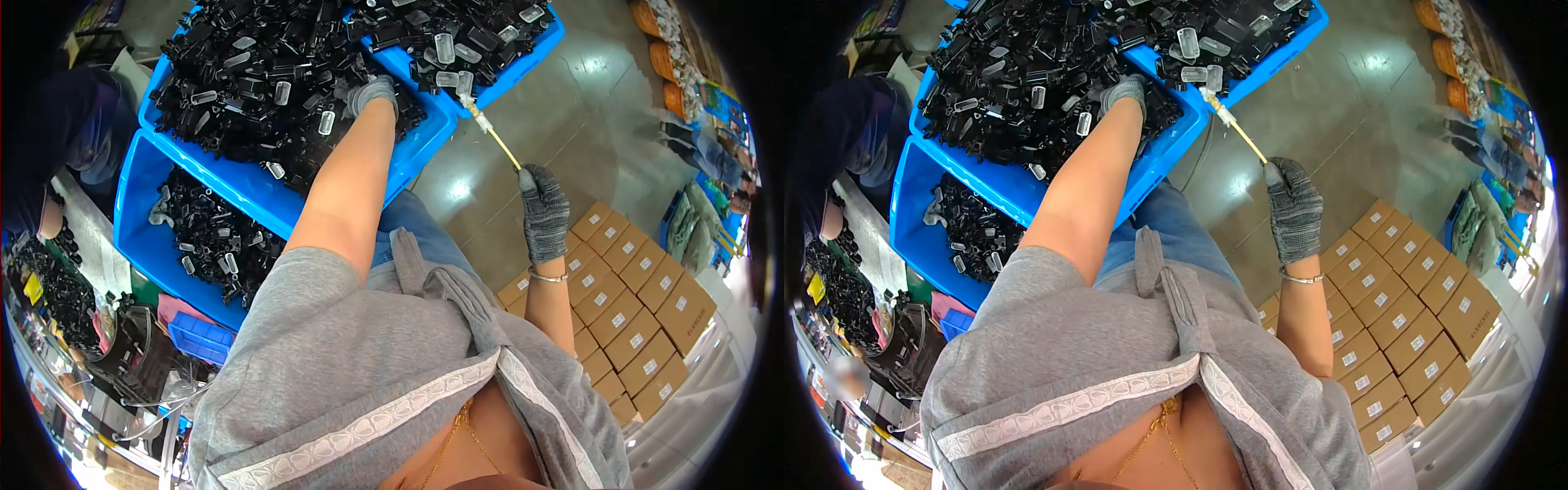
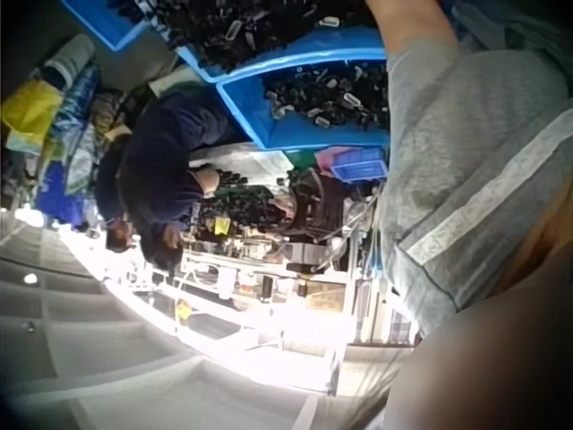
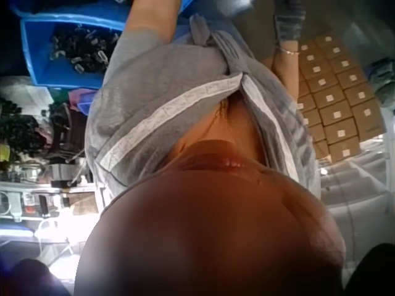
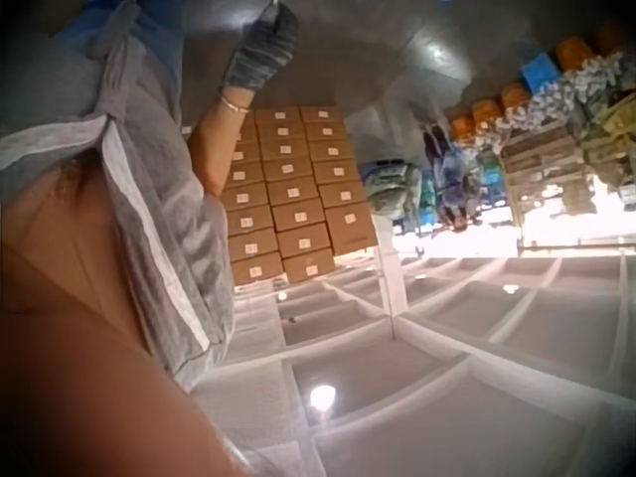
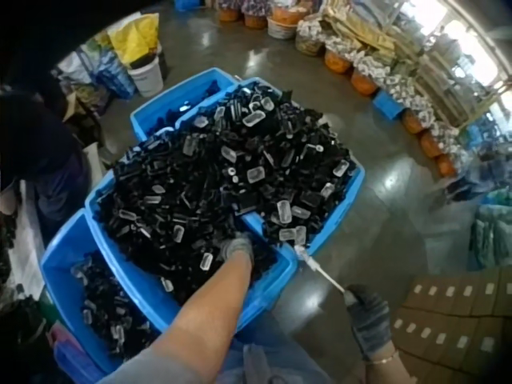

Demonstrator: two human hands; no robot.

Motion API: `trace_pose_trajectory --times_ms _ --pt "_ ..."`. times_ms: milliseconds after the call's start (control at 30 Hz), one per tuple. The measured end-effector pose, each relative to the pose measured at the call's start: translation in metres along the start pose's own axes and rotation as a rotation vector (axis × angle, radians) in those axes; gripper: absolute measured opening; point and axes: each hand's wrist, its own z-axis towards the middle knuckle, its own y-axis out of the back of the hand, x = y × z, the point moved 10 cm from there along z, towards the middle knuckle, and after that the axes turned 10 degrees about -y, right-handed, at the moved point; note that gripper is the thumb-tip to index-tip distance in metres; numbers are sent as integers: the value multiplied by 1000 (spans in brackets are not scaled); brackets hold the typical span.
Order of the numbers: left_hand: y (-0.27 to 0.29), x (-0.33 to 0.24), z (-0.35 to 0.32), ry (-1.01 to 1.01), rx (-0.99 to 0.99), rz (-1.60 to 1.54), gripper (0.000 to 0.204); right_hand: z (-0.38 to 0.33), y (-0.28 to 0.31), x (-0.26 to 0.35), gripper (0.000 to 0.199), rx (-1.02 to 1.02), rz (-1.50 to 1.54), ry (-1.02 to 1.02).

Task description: Applying a liquid to small black plastic components using a hand-held brush.

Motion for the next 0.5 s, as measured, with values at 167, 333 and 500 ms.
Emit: trace_pose_trajectory --times_ms 167,333,500 --pt "26 10 12 -227 110 37 111 -8 -4 20 21 15 46 67" --pt "97 20 -8 -804 242 -218 85 -15 -21 43 23 168 26 93" --pt "171 10 -114 -1245 740 -627 78 -37 -41 126 20 345 -41 520"
